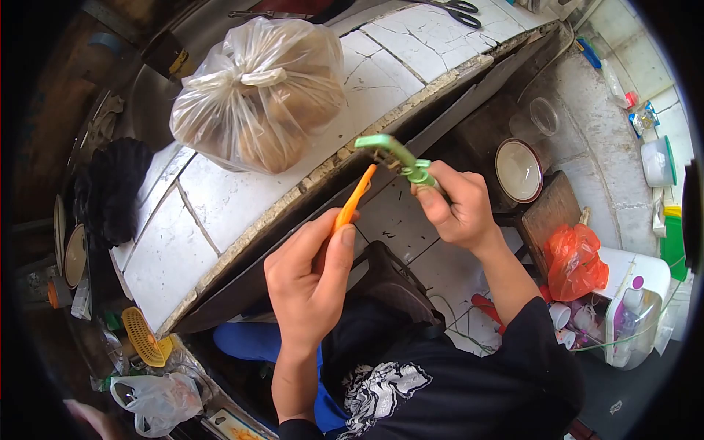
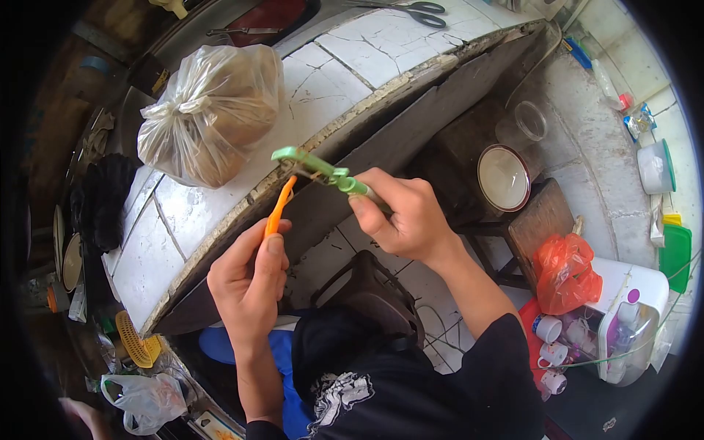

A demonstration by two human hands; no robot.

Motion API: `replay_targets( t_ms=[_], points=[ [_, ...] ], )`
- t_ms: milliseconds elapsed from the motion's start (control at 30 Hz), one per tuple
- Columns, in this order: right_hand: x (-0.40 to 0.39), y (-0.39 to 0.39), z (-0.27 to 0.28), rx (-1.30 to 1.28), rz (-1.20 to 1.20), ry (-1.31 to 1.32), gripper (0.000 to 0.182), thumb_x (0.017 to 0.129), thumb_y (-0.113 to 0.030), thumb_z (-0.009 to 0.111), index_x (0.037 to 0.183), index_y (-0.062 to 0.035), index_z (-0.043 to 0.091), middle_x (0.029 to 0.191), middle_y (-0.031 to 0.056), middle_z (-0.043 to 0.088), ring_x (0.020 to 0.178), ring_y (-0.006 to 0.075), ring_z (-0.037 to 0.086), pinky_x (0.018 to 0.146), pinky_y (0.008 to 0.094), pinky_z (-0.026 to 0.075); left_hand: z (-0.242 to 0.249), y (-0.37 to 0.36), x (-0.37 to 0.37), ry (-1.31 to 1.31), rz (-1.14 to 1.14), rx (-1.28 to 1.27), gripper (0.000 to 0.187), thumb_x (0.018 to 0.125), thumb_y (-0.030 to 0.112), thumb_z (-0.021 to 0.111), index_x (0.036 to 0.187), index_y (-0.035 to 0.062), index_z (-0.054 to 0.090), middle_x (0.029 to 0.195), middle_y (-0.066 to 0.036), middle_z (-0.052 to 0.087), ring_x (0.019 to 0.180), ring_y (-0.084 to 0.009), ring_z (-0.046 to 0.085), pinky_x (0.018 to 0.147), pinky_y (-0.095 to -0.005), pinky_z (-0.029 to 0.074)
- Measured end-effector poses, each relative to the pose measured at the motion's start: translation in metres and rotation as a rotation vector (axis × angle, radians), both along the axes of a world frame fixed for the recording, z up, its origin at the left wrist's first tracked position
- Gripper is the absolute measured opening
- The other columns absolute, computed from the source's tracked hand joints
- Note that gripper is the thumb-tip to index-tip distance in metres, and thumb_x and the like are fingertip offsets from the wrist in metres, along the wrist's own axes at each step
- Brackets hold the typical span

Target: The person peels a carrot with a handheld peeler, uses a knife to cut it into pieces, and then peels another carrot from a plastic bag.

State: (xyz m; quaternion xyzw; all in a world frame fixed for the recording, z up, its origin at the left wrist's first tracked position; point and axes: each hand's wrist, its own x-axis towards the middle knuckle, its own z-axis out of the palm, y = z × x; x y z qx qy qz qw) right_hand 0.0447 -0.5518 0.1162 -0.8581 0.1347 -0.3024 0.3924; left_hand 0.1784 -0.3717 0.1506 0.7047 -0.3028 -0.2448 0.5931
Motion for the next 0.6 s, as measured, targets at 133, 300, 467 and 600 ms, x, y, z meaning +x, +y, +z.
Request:
replay_targets(
  t_ms=[133,300,467,600],
  points=[
    [0.005,0.011,-0.001,0.397,-0.022,-0.044,0.016,0.095,-0.018,0.064,0.094,-0.0018,0.064,0.062,0.0014,0.055,0.051,0.0107,0.054,0.051,0.0275,0.042,-0.004,0.001,-0.003,0.042,0.021,-0.015,0.017,0.093,0.005,0.068,0.107,-0.0032,0.071,0.067,-0.003,0.058,0.056,-0.006,0.048,0.054,-0.0219,0.038],
    [0.023,0.037,0.004,1.043,0.151,-0.139,0.034,0.101,-0.029,0.063,0.112,0.0025,0.057,0.066,-0.0032,0.045,0.049,0.0036,0.037,0.045,0.0201,0.033,-0.007,-0.004,-0.005,-0.03,-0.001,0.008,0.015,0.092,0.005,0.07,0.104,-0.0031,0.07,0.07,-0.006,0.062,0.058,-0.0087,0.055,0.054,-0.0242,0.042],
    [0.029,0.037,-0.007,1.213,0.151,-0.117,0.027,0.099,-0.022,0.065,0.112,0.0,0.057,0.066,-0.0029,0.046,0.047,0.0034,0.036,0.043,0.0195,0.031,-0.008,-0.006,-0.003,-0.237,-0.033,0.019,0.017,0.089,0.003,0.072,0.104,-0.0027,0.07,0.071,-0.009,0.063,0.058,-0.0144,0.059,0.056,-0.0268,0.046],
    [0.027,0.034,-0.005,1.352,0.162,-0.185,0.02,0.097,-0.019,0.068,0.108,-0.0033,0.061,0.067,-0.0028,0.05,0.047,0.0028,0.039,0.043,0.02,0.031,-0.008,-0.007,-0.002,-0.343,-0.018,0.052,0.018,0.087,0.001,0.074,0.105,-0.0019,0.07,0.071,-0.01,0.062,0.058,-0.0175,0.06,0.056,-0.0284,0.047]
  ],
)
